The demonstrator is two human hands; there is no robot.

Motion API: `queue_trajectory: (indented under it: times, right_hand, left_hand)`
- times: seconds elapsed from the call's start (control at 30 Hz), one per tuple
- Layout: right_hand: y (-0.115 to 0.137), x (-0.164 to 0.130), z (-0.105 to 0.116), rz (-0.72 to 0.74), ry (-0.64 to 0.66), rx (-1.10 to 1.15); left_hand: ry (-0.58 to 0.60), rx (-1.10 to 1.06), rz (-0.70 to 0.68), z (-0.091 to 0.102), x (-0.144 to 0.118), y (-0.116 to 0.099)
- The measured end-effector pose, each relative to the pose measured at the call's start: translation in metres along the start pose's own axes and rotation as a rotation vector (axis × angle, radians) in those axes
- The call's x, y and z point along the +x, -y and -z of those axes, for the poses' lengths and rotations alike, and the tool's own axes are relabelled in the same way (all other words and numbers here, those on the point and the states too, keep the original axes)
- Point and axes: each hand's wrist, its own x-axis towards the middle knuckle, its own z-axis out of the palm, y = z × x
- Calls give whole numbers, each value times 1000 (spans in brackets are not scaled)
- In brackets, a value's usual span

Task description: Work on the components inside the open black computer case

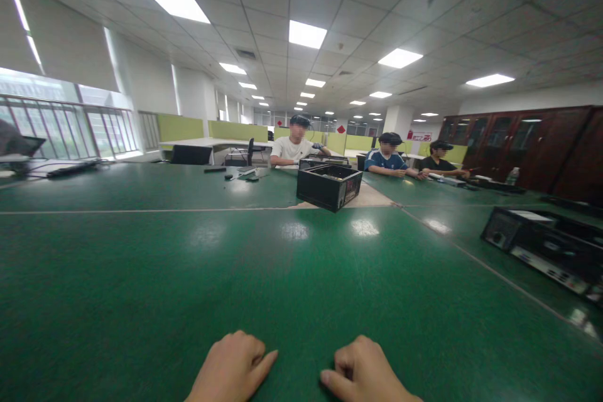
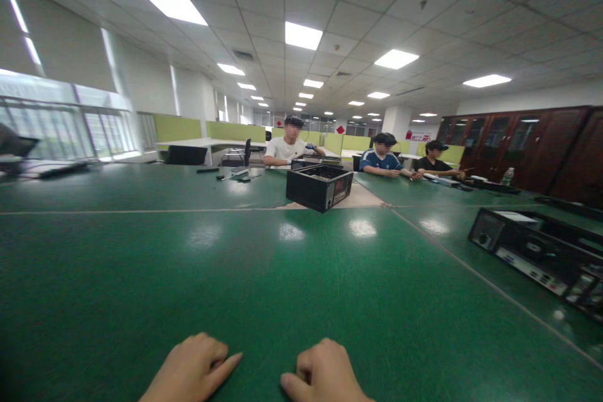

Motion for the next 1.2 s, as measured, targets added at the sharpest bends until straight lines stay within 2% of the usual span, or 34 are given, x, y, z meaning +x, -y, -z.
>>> queue_trajectory:
  times: [0.3,0.43,0.5,0.6,0.7,0.8,0.9,1.0,1.07,1.13,1.2]
  right_hand:
    - [2,2,1,1,8,-23]
    - [8,-11,18,12,25,32]
    - [8,-25,32,3,-25,57]
    - [-4,-52,54,23,-231,71]
    - [-32,-81,75,57,-549,23]
    - [-64,-105,102,-39,-860,-75]
    - [-96,-121,136,-142,-1124,-194]
    - [-130,-125,169,-88,-1352,-406]
    - [-151,-121,183,-33,-1331,-600]
    - [-164,-111,187,-1,-1134,-752]
    - [-163,-98,179,-8,-946,-809]
  left_hand:
    - [2,-12,1,1,-1,-1]
    - [-3,-19,9,1,-1,0]
    - [0,-23,9,2,-1,0]
    - [-11,-28,2,3,-2,0]
    - [-24,-37,1,3,-1,-1]
    - [-20,-38,-3,5,-1,-1]
    - [-18,-32,-16,6,-2,-1]
    - [-21,-43,-18,6,-3,-1]
    - [-35,-52,-16,4,-4,-1]
    - [-66,-78,-21,0,-5,-1]
    - [-89,-147,-23,-2,-5,0]
